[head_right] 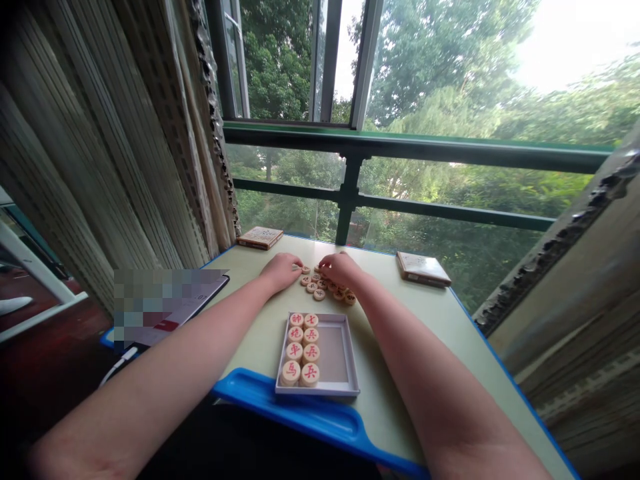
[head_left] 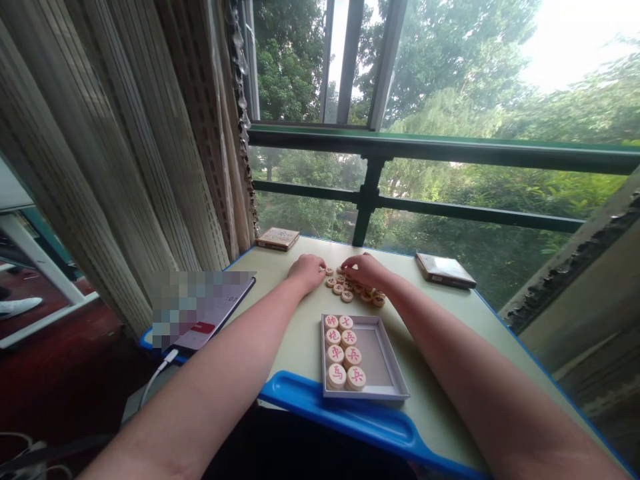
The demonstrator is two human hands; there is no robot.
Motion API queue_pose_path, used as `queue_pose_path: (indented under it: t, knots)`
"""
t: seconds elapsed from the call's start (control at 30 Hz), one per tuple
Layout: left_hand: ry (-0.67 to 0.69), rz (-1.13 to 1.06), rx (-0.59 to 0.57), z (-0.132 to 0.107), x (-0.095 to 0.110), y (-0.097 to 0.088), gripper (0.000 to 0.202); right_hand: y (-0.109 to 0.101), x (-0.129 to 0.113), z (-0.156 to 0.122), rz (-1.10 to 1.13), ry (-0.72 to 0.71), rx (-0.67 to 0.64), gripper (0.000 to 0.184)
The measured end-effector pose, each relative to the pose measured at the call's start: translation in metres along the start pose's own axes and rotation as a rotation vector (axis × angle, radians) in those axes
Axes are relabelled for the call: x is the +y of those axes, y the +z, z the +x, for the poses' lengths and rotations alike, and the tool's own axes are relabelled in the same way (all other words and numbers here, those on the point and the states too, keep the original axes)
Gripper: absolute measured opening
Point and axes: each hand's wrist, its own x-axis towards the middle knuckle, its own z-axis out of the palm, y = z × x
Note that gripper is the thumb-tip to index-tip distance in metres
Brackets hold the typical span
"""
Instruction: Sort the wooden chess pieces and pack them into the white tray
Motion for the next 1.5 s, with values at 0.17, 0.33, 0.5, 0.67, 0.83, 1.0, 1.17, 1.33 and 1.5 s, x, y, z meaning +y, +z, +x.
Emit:
queue_pose_path:
  t: [0.17, 0.33, 0.5, 0.67, 0.83, 1.0, 1.17, 1.33, 1.5]
  knots:
    - [0.035, -0.035, -0.009, 0.001, -0.001, 0.002, 0.029, 0.001, 0.003, 0.001, -0.013, 0.008, 0.020, 0.027]
    - [0.064, -0.086, -0.061, 0.002, -0.001, 0.003, 0.027, 0.002, -0.002, 0.000, 0.005, -0.041, 0.010, 0.027]
    - [0.003, -0.077, -0.023, -0.001, 0.001, -0.001, 0.027, 0.000, -0.007, -0.001, 0.039, -0.010, -0.028, 0.026]
    - [-0.010, -0.082, -0.014, -0.003, 0.001, -0.002, 0.029, 0.001, -0.004, -0.001, 0.109, 0.051, -0.017, 0.042]
    - [0.044, -0.095, -0.031, -0.001, 0.000, 0.001, 0.026, 0.002, -0.004, 0.001, 0.079, 0.047, -0.020, 0.028]
    - [0.044, -0.064, -0.024, 0.000, 0.000, 0.001, 0.025, 0.001, -0.007, 0.001, 0.088, 0.038, -0.037, 0.022]
    - [0.043, -0.078, -0.030, -0.001, 0.001, 0.000, 0.022, 0.000, -0.009, 0.000, 0.106, 0.053, -0.029, 0.022]
    - [0.044, -0.074, -0.032, -0.002, 0.001, 0.000, 0.020, 0.000, -0.008, 0.000, 0.126, 0.055, -0.043, 0.021]
    - [0.022, -0.084, -0.025, -0.001, 0.001, 0.001, 0.025, 0.001, -0.006, 0.002, 0.118, 0.076, -0.047, 0.026]
